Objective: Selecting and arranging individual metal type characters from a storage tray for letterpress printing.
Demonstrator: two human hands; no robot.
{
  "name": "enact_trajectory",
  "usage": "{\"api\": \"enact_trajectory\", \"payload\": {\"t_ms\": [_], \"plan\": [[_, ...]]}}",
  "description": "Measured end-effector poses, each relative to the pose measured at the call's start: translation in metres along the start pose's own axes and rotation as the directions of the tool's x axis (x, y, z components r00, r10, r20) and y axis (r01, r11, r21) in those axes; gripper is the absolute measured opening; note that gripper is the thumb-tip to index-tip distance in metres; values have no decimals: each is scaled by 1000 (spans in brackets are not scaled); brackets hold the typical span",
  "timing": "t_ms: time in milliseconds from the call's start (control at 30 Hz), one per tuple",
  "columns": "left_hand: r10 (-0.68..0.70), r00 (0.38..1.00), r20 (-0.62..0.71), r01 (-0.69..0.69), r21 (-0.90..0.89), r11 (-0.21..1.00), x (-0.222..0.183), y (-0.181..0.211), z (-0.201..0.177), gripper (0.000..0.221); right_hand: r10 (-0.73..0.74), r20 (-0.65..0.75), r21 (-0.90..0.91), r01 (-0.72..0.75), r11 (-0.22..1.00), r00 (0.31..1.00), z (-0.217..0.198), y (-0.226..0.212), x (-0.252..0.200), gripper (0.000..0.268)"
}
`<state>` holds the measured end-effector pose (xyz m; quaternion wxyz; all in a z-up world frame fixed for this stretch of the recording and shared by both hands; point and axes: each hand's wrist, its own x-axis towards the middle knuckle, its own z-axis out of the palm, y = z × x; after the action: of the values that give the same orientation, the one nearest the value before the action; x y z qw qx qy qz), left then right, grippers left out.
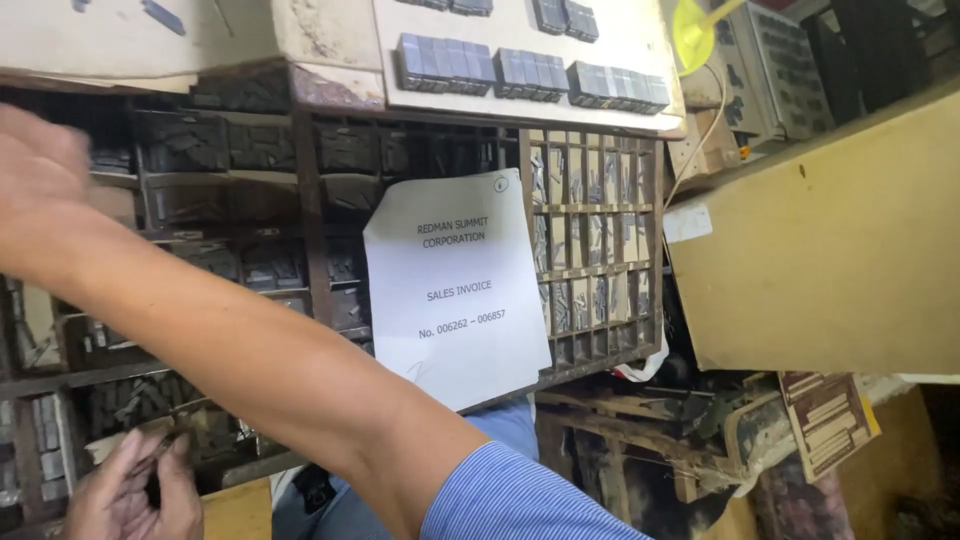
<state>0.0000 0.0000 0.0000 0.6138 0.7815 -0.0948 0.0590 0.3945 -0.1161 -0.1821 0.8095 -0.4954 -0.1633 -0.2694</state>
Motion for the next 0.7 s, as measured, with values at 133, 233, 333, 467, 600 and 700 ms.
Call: {"api": "enact_trajectory", "payload": {"t_ms": [133, 233, 333, 467, 600, 700], "plan": [[129, 992, 5, -123, 329, 936, 10, 33, -7, 16, 543, -233, -954, -299, 34, 807, 66, -249, 55, 16], [256, 964, -70, -221, 320, 921, 24, 50, -9, 9, 408, 123, -955, -4, 297, 904, 85, -304, 18, 19], [382, 907, -176, -371, 92, 924, 41, 58, -15, 9, 329, 233, -737, -54, 674, 915, 78, -367, -29, 8], [365, 917, -160, -363, 43, 931, 46, 69, -21, 16, 623, 14, -472, -544, 693, 782, 73, -442, -77, 19], [387, 909, -156, -385, 44, 922, 44, 81, -15, 21, 628, -11, -458, -562, 688, 778, 69, -469, -99, 15], [460, 868, -185, -450, 96, 888, 45, 89, -16, 24, 585, 25, -493, -499, 713, 811, 74, -483, -106, 18]]}}
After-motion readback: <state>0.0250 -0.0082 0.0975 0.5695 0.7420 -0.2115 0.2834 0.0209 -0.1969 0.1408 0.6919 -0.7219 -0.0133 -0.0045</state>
